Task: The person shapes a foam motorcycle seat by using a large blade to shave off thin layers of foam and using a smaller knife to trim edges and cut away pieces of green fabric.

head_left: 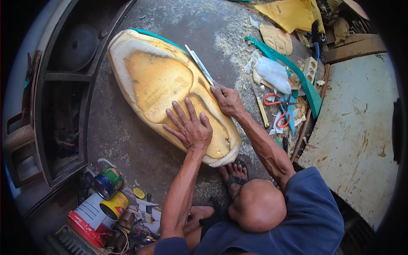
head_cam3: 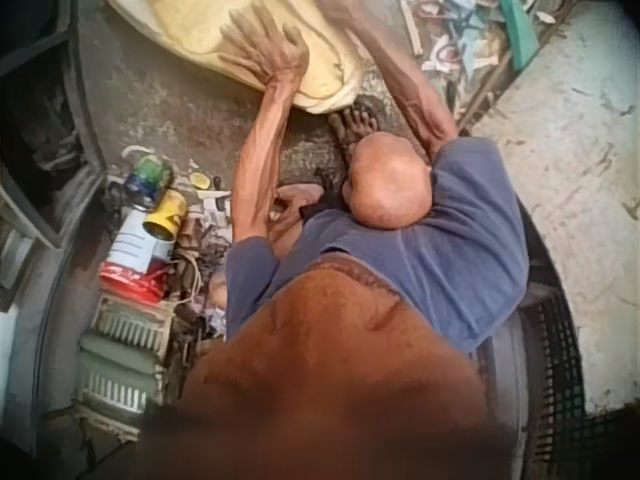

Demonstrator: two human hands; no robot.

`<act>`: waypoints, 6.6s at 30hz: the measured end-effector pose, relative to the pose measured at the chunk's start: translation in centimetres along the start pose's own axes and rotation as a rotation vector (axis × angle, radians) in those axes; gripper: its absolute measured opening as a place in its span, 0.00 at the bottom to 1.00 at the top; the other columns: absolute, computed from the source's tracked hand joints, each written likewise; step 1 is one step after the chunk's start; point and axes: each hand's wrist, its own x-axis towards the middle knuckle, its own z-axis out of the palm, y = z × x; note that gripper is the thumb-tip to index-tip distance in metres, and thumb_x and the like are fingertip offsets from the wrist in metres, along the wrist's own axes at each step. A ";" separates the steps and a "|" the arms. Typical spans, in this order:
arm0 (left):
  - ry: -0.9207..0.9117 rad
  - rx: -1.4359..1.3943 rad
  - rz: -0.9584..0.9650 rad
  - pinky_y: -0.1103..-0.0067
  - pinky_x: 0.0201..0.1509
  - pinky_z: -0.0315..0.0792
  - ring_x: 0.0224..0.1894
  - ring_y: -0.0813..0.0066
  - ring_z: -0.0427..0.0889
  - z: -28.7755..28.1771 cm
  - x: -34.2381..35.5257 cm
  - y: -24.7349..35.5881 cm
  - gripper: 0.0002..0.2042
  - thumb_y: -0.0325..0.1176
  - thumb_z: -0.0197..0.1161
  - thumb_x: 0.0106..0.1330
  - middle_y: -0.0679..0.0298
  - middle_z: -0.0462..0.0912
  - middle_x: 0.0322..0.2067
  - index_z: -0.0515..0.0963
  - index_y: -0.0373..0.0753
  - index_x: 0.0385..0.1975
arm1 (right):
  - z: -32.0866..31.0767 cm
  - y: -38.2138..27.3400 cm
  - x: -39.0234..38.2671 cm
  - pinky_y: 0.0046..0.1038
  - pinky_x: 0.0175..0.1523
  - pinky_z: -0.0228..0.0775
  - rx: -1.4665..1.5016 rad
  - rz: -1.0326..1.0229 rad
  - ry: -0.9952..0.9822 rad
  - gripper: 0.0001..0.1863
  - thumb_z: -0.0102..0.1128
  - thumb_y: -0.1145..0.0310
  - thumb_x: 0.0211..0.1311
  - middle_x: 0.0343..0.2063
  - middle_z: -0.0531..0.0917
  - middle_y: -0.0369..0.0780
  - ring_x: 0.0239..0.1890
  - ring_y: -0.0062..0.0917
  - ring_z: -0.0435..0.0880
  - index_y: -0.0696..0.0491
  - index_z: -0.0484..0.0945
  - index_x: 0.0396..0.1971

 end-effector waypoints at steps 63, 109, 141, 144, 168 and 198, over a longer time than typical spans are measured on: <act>-0.041 0.011 0.493 0.38 0.77 0.37 0.80 0.46 0.47 -1.7 5.4 1.9 0.28 0.46 0.49 0.74 0.49 0.60 0.75 0.70 0.34 0.68 | -4.1 7.8 -15.5 0.29 0.50 0.79 0.334 0.234 0.015 0.27 0.64 0.55 0.72 0.44 0.89 0.49 0.45 0.19 0.87 0.55 0.78 0.63; -0.742 0.066 1.000 0.65 0.60 0.68 0.48 0.59 0.83 -0.3 -16.3 -5.2 0.15 0.38 0.51 0.73 0.55 0.88 0.42 0.84 0.37 0.42 | -11.9 16.1 -5.0 0.17 0.28 0.66 0.701 0.171 0.787 0.21 0.57 0.52 0.77 0.27 0.82 0.32 0.23 0.13 0.75 0.56 0.79 0.51; -0.394 0.268 0.658 0.27 0.71 0.39 0.79 0.31 0.38 -5.8 -9.5 -15.4 0.41 0.39 0.69 0.62 0.40 0.42 0.77 0.58 0.64 0.76 | -3.3 -8.1 4.8 0.41 0.41 0.71 0.129 -0.385 0.126 0.27 0.47 0.44 0.79 0.29 0.80 0.46 0.33 0.37 0.80 0.57 0.76 0.38; -0.396 0.383 0.796 0.35 0.77 0.41 0.81 0.43 0.41 -7.4 -6.1 -21.0 0.35 0.30 0.56 0.70 0.51 0.45 0.79 0.59 0.71 0.75 | -1.4 -14.8 11.5 0.47 0.53 0.70 -0.100 -0.691 0.066 0.20 0.50 0.53 0.78 0.43 0.81 0.53 0.48 0.52 0.80 0.58 0.72 0.46; 0.007 -0.986 -0.421 0.60 0.83 0.35 0.81 0.44 0.33 5.4 -8.9 -18.0 0.55 0.58 0.63 0.69 0.36 0.34 0.78 0.34 0.28 0.78 | 1.0 -6.5 -10.7 0.47 0.38 0.79 -0.550 -0.335 -0.121 0.15 0.61 0.61 0.69 0.32 0.85 0.53 0.34 0.51 0.86 0.57 0.76 0.46; 0.049 -0.336 0.402 0.34 0.73 0.41 0.79 0.46 0.49 0.3 -16.8 -8.1 0.28 0.49 0.57 0.73 0.57 0.59 0.76 0.67 0.60 0.73 | 2.8 -8.3 -10.4 0.40 0.35 0.72 -0.053 -0.303 -0.012 0.22 0.56 0.51 0.76 0.21 0.80 0.50 0.26 0.41 0.83 0.58 0.80 0.37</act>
